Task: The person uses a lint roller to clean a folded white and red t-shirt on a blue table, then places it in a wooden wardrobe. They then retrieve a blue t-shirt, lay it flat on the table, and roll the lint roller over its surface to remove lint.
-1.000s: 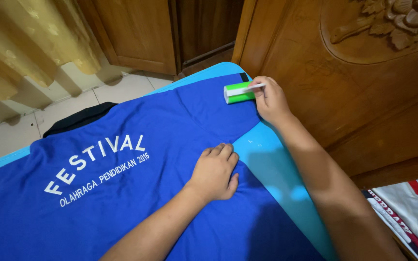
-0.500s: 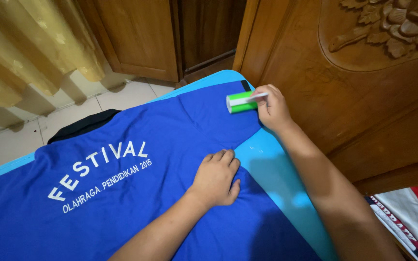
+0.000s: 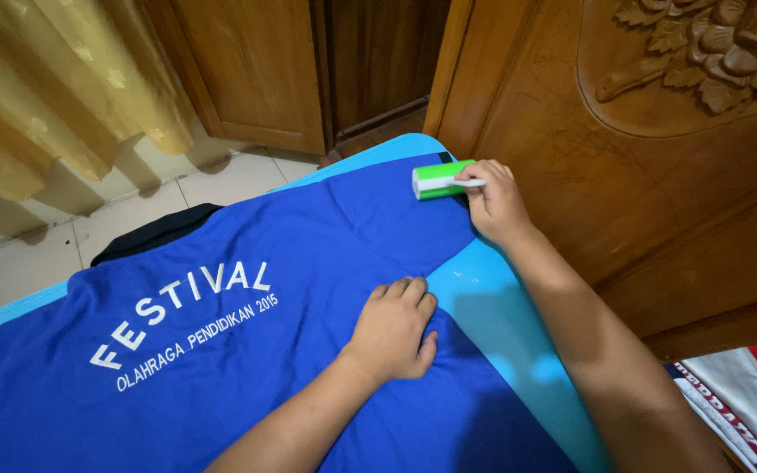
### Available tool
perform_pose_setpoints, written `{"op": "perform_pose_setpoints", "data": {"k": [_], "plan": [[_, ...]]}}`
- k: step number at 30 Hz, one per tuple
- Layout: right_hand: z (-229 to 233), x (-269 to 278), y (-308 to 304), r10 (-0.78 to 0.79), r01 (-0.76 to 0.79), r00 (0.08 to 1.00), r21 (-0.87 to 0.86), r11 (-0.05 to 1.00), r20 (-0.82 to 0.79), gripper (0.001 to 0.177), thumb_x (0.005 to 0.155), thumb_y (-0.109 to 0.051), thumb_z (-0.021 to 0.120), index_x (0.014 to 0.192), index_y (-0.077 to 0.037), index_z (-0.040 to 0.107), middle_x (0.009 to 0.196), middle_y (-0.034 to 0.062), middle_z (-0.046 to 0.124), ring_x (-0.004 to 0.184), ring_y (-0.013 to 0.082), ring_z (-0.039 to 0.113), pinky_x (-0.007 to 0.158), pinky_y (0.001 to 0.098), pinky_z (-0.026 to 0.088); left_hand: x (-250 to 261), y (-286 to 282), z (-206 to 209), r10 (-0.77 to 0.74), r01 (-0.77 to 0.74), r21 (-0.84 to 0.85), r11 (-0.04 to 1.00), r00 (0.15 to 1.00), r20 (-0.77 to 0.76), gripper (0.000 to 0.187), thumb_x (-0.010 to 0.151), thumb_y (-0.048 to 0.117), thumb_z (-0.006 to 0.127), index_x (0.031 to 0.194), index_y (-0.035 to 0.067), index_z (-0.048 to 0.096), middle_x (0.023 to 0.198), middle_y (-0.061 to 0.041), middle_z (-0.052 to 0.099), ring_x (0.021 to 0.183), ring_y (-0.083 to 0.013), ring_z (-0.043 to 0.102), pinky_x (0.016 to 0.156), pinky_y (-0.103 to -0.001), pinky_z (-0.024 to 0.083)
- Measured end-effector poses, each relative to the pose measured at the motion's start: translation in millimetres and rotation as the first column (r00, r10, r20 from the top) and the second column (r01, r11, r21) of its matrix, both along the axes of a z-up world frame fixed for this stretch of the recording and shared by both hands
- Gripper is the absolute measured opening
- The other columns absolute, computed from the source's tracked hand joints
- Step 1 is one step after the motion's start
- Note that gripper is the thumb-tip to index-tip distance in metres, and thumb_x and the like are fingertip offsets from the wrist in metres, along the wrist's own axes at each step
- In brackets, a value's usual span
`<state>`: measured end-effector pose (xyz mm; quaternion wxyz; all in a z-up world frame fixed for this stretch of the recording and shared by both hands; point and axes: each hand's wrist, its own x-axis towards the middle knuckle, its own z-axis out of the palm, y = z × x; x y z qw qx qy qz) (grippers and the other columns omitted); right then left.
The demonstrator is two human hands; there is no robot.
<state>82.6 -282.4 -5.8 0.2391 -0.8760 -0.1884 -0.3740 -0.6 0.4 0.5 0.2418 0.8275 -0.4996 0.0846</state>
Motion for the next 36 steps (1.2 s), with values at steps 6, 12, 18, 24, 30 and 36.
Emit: {"op": "perform_pose_setpoints", "data": {"k": [6, 12, 18, 24, 30, 36], "plan": [[-7, 0, -7, 0.008, 0.021, 0.992, 0.236, 0.971, -0.122, 0.009, 0.106, -0.012, 0.055, 0.103, -0.006, 0.061, 0.097, 0.0129, 0.064, 0.089, 0.0320, 0.064, 0.082, 0.0394, 0.050, 0, 0, -1, 0.003, -0.003, 0.000, 1.000, 1.000, 0.010, 0.045, 0.073, 0.030, 0.072, 0.105, 0.000, 0.066, 0.119, -0.023, 0.063, 0.112, -0.0382, 0.060, 0.089, -0.050, 0.049], [-3, 2, -3, 0.045, -0.049, 0.997, 0.054, 0.997, 0.067, 0.014, 0.110, -0.015, 0.053, 0.105, -0.004, 0.061, 0.100, 0.0140, 0.068, 0.092, 0.0341, 0.065, 0.087, 0.0427, 0.050, 1, 0, -1, 0.002, -0.002, 0.007, 1.000, 1.000, -0.011, 0.042, 0.074, 0.030, 0.071, 0.104, 0.000, 0.066, 0.116, -0.022, 0.063, 0.111, -0.0379, 0.060, 0.090, -0.050, 0.049], [8, -3, 5, 0.077, -0.060, 0.995, 0.220, 0.974, -0.068, 0.015, 0.110, -0.014, 0.055, 0.102, -0.003, 0.062, 0.091, 0.0132, 0.066, 0.079, 0.0263, 0.065, 0.074, 0.0350, 0.052, 1, 0, 0, 0.004, -0.003, 0.019, 1.000, 1.000, -0.017, 0.042, 0.073, 0.029, 0.072, 0.103, 0.001, 0.065, 0.114, -0.021, 0.062, 0.110, -0.0379, 0.060, 0.089, -0.050, 0.049], [23, -13, 24, 0.142, -0.127, 0.987, 0.182, 0.975, -0.073, 0.014, 0.108, -0.012, 0.056, 0.103, -0.002, 0.064, 0.090, 0.0131, 0.065, 0.077, 0.0243, 0.064, 0.072, 0.0335, 0.052, 0, 0, -1, -0.003, 0.003, -0.009, 1.000, 1.000, 0.001, 0.042, 0.072, 0.028, 0.072, 0.102, 0.000, 0.065, 0.114, -0.022, 0.062, 0.111, -0.0385, 0.060, 0.089, -0.051, 0.049], [12, -15, 40, 0.249, -0.155, 0.931, 0.331, 0.931, -0.266, 0.013, 0.106, -0.009, 0.056, 0.100, -0.001, 0.064, 0.078, 0.0079, 0.062, 0.064, 0.0139, 0.059, 0.060, 0.0275, 0.047, 2, 0, -7, -0.002, 0.004, -0.030, 1.000, 0.999, 0.042, 0.043, 0.072, 0.029, 0.073, 0.102, -0.001, 0.065, 0.114, -0.024, 0.061, 0.113, -0.0400, 0.060, 0.089, -0.051, 0.049], [4, -6, 44, 0.338, -0.288, 0.933, 0.306, 0.908, -0.125, 0.009, 0.109, -0.004, 0.053, 0.104, 0.000, 0.060, 0.093, 0.0099, 0.065, 0.074, 0.0127, 0.063, 0.069, 0.0268, 0.053, 1, 1, -7, -0.002, 0.003, -0.028, 1.000, 0.999, 0.033, 0.042, 0.073, 0.029, 0.074, 0.101, -0.001, 0.065, 0.112, -0.023, 0.061, 0.112, -0.0397, 0.060, 0.090, -0.051, 0.049]]}}
